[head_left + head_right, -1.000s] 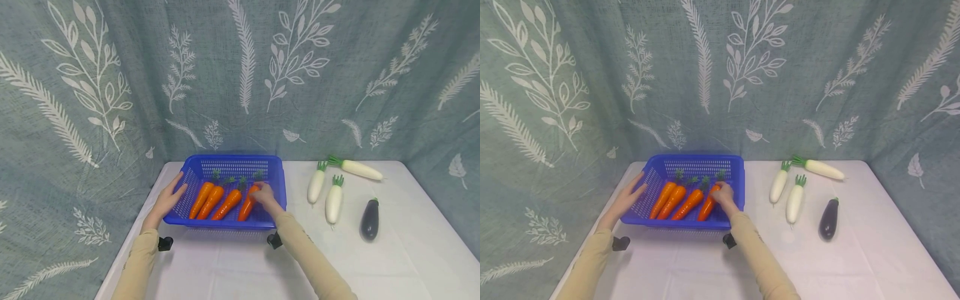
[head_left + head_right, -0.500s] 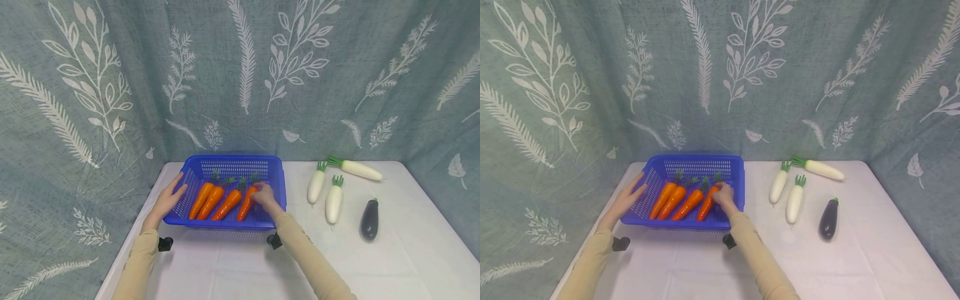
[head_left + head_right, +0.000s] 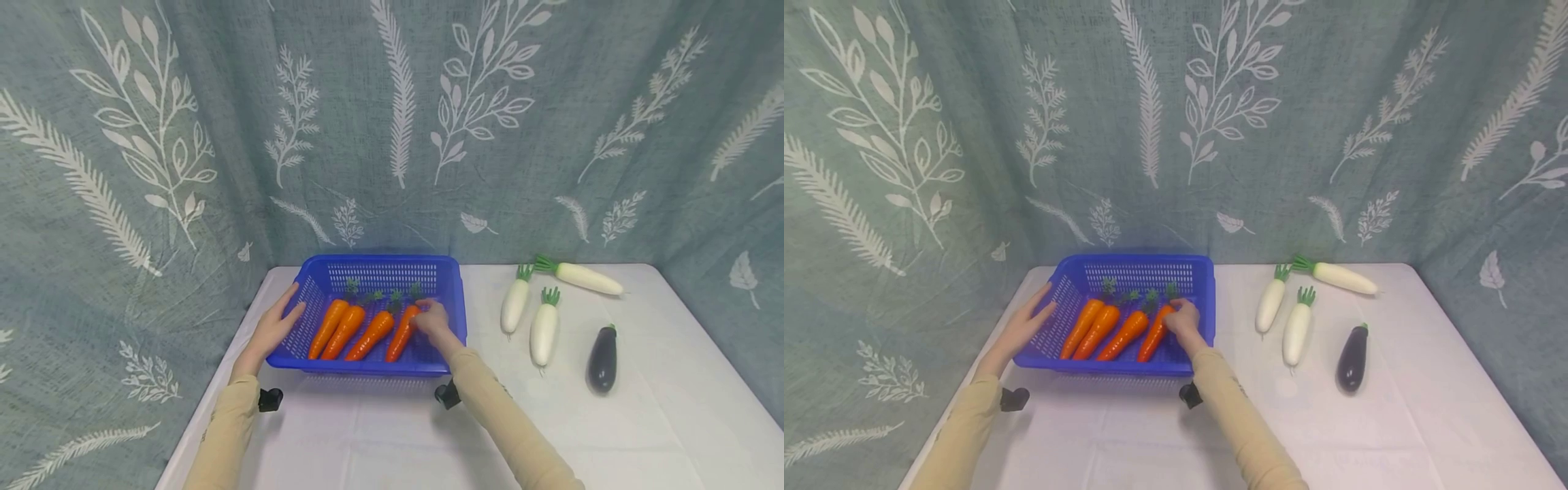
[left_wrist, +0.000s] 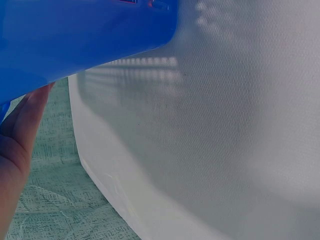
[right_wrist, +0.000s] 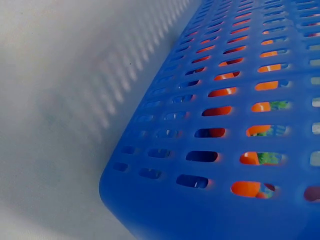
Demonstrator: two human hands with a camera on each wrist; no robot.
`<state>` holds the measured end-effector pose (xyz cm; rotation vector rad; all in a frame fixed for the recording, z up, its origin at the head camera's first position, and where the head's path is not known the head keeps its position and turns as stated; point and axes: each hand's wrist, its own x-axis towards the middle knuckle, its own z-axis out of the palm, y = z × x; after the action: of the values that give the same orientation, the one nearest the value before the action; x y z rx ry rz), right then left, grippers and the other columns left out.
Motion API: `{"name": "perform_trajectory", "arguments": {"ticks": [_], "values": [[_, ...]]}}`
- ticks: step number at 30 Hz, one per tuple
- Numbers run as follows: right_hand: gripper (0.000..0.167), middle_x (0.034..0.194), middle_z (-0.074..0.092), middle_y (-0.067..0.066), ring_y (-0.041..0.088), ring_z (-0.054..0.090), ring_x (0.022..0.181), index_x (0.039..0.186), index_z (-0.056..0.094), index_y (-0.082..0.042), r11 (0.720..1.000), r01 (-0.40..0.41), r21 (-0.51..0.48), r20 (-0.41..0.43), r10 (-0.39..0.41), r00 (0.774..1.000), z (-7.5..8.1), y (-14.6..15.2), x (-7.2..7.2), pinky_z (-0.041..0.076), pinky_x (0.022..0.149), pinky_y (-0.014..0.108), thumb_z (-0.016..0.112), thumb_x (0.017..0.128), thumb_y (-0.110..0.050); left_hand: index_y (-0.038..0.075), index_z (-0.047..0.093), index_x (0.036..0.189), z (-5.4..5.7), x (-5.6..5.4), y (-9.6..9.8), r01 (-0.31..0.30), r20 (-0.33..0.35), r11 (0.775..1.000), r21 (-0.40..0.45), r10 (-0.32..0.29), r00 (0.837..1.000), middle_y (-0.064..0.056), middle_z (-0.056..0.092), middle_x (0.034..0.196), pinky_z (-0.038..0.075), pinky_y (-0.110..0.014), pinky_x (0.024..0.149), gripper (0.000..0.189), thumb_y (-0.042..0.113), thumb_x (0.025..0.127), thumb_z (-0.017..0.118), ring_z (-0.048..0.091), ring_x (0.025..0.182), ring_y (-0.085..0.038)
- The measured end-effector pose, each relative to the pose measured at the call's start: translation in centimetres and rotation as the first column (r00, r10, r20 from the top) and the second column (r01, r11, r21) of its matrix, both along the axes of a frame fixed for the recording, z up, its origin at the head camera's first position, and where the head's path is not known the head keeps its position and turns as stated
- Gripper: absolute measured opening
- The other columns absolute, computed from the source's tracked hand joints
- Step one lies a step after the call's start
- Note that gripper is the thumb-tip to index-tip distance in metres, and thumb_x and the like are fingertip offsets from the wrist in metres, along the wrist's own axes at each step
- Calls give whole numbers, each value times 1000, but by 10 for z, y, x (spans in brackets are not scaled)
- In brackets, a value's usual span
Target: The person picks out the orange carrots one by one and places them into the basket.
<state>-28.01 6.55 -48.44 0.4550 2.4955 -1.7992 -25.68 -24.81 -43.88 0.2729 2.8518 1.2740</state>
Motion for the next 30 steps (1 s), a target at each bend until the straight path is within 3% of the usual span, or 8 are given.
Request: {"name": "perform_trajectory", "arguments": {"ticks": [4,6,8,15,18,22,25,30], "values": [[55,118,60,24,30,60,92,119,65,2,1000,-2,23,-52,4,999,-67,7,-43,54,70,30,67,64,8,5,20,155,-1,-1,1,1,9,1000,6,-1,1000,-25,23,156,18,-60,114,63,35,105,42,23,141,-47],[55,114,61,24,29,60,89,119,65,1,1000,-27,2,-46,27,999,-89,10,-57,54,68,31,68,64,7,5,20,155,-1,-1,1,0,14,1000,9,0,1000,-25,23,156,19,-60,114,63,35,105,41,24,141,-47],[54,111,62,24,30,60,89,119,65,2,999,-52,-16,-60,51,997,-88,12,-55,54,69,33,69,65,7,6,19,156,-1,-1,1,0,18,1000,10,0,1000,-25,22,156,19,-61,113,63,36,105,41,24,141,-47],[59,119,61,24,31,62,97,127,60,3,991,-113,-74,-22,112,993,-21,6,-14,55,78,38,66,69,11,5,19,155,0,-2,4,2,17,1000,10,-2,1000,-25,22,157,18,-60,114,63,35,105,41,23,141,-47],[57,110,63,24,26,63,85,125,61,4,979,-180,-99,-114,168,979,-48,12,-29,55,68,32,66,68,7,5,19,156,0,-2,4,0,20,1000,10,0,1000,-25,22,157,18,-60,114,63,35,105,41,23,141,-47],[58,109,63,25,27,61,84,124,61,5,985,-167,-53,-125,159,979,-47,11,-28,54,69,33,65,66,6,6,19,156,0,-3,3,0,15,1000,15,0,1000,-24,22,157,18,-60,114,63,36,105,41,23,141,-47],[59,121,60,27,35,60,98,128,57,8,992,-120,28,-38,121,992,2,3,3,53,83,42,63,70,8,7,19,156,0,-2,1,-5,14,1000,14,5,1000,-24,22,157,18,-60,114,63,36,105,41,23,142,-46],[45,118,60,31,43,56,106,122,59,11,960,-136,245,-182,183,966,31,0,35,49,92,49,63,79,1,7,21,155,1,2,-1,-16,0,1000,-6,16,1000,-24,23,157,19,-60,114,61,35,105,41,24,141,-45]]}}
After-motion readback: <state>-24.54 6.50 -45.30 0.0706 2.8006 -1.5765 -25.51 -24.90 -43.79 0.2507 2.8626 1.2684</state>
